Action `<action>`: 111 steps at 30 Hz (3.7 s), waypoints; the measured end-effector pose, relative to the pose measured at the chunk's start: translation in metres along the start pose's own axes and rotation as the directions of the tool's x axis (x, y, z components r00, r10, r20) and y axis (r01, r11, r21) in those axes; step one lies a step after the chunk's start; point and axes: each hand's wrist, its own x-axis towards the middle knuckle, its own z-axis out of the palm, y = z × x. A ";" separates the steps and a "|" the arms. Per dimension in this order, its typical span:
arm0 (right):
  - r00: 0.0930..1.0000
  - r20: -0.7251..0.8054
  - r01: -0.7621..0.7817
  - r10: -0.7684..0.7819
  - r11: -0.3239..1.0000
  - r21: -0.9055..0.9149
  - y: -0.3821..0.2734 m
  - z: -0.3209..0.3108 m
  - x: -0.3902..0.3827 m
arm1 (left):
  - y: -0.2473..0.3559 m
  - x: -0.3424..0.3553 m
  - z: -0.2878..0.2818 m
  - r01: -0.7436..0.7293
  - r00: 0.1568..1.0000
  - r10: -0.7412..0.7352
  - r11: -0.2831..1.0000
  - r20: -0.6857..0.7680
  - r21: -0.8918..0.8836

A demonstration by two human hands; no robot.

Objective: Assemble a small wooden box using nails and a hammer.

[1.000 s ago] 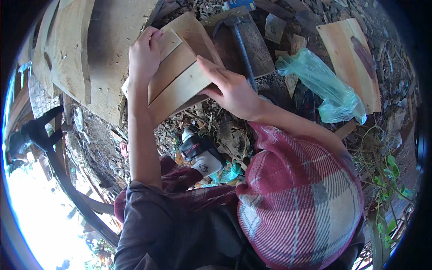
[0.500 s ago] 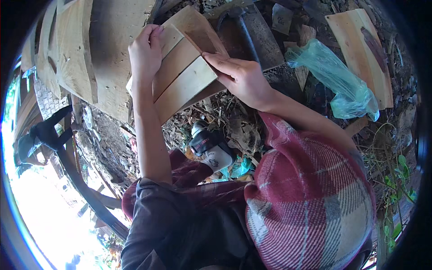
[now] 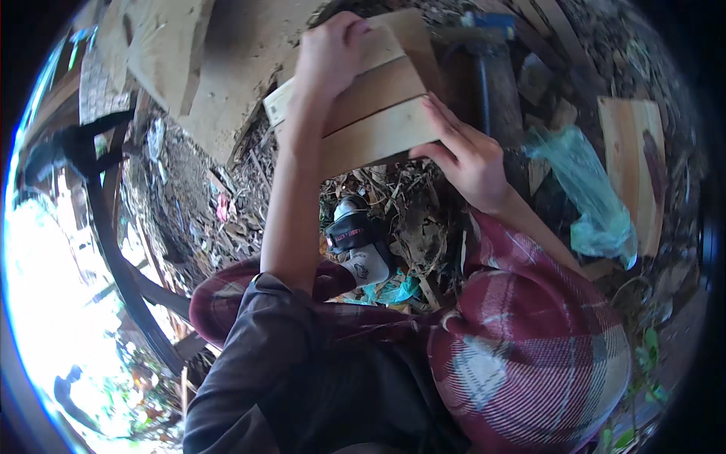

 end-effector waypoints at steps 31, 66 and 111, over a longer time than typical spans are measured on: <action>0.914 0.404 0.127 -0.049 0.978 -0.167 -0.016 -0.032 0.043 | 0.023 -0.016 -0.006 0.140 0.930 -0.260 0.905 -0.261 -0.402; 0.927 0.376 0.097 -0.018 0.977 -0.192 -0.003 -0.031 0.033 | 0.035 -0.032 -0.006 0.030 0.993 -0.047 0.986 -0.104 -0.162; 0.557 0.401 -0.774 0.727 0.630 -0.066 -0.112 -0.081 0.107 | 0.020 -0.039 0.011 0.019 0.948 -0.077 0.982 -0.309 -0.189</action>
